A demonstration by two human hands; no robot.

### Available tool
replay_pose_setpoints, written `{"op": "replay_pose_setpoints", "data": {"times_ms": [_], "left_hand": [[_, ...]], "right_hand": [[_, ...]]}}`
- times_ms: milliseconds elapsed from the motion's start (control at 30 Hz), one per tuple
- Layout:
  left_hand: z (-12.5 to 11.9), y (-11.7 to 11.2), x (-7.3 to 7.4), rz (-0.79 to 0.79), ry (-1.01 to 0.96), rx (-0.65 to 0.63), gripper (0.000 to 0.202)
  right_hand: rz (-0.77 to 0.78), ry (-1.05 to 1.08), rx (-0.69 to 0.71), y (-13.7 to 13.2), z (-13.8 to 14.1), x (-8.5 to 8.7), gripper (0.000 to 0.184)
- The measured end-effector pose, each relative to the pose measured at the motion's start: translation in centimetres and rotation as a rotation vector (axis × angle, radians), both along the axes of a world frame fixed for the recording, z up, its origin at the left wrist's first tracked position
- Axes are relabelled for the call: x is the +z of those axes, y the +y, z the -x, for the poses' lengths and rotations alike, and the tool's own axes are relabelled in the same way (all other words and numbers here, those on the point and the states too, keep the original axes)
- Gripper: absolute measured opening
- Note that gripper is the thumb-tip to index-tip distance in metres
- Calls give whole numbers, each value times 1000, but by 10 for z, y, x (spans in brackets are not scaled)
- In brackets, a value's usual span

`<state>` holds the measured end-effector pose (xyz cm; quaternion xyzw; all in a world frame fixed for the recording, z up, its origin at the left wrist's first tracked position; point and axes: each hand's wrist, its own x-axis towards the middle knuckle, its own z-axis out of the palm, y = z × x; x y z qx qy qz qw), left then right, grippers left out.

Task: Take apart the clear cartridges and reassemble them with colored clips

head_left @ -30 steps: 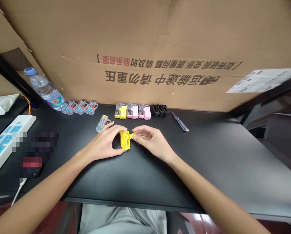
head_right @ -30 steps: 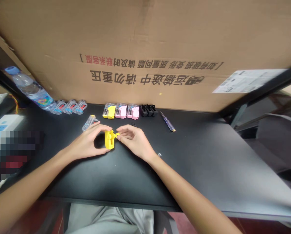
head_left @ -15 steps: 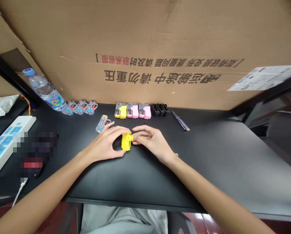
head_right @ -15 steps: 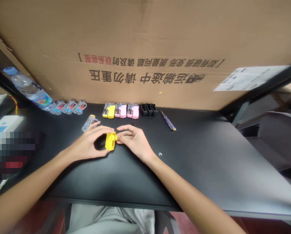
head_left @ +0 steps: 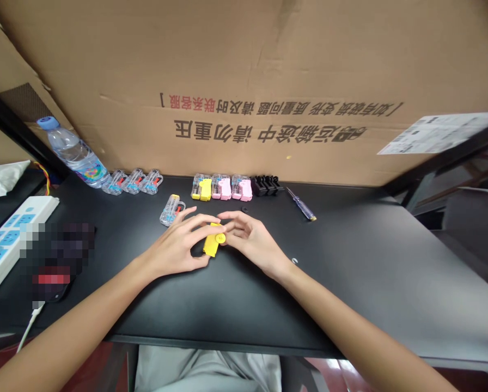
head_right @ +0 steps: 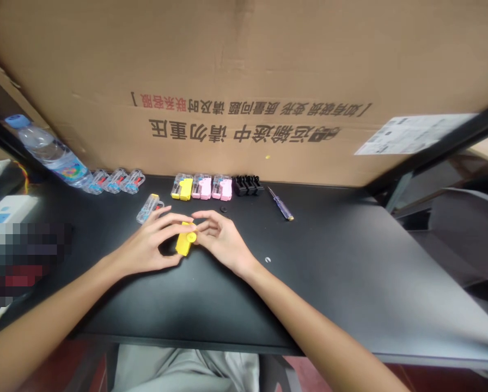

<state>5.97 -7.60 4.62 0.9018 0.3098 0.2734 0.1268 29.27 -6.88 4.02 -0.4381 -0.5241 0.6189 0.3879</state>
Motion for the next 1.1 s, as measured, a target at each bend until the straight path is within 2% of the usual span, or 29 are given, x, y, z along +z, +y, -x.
{"op": "replay_pose_setpoints", "data": {"times_ms": [133,367,500,667,733,800,867,967,1033,1100], "left_hand": [[0,0,0,-8,3,-12,54],[-1,1,0,19,9,5,56],[-2,1,1,-15,-29,77,53],[-4,1,2,-21,-105,166,59],[-3,1,5,-14,-102,152,60],[2,4,9,-9,-87,150,67],[13,10,13,-16,-64,211,74],[32,20,14,-9,-24,444,65],[42,25,13,58,54,545,63],[47,27,11,148,98,582,59]], "right_hand": [[34,25,-7,-1,0,-1,51],[-106,-30,3,0,1,-5,46],[-107,-27,-10,-2,1,-2,46],[-35,-31,151,-9,4,4,63],[-51,-42,158,-9,5,3,70],[-73,-63,113,-7,4,1,68],[-74,-75,58,-4,3,1,60],[-86,-90,4,0,-2,5,48],[-113,-124,-9,1,-5,9,45],[-138,-183,-10,0,-7,13,45]]}}
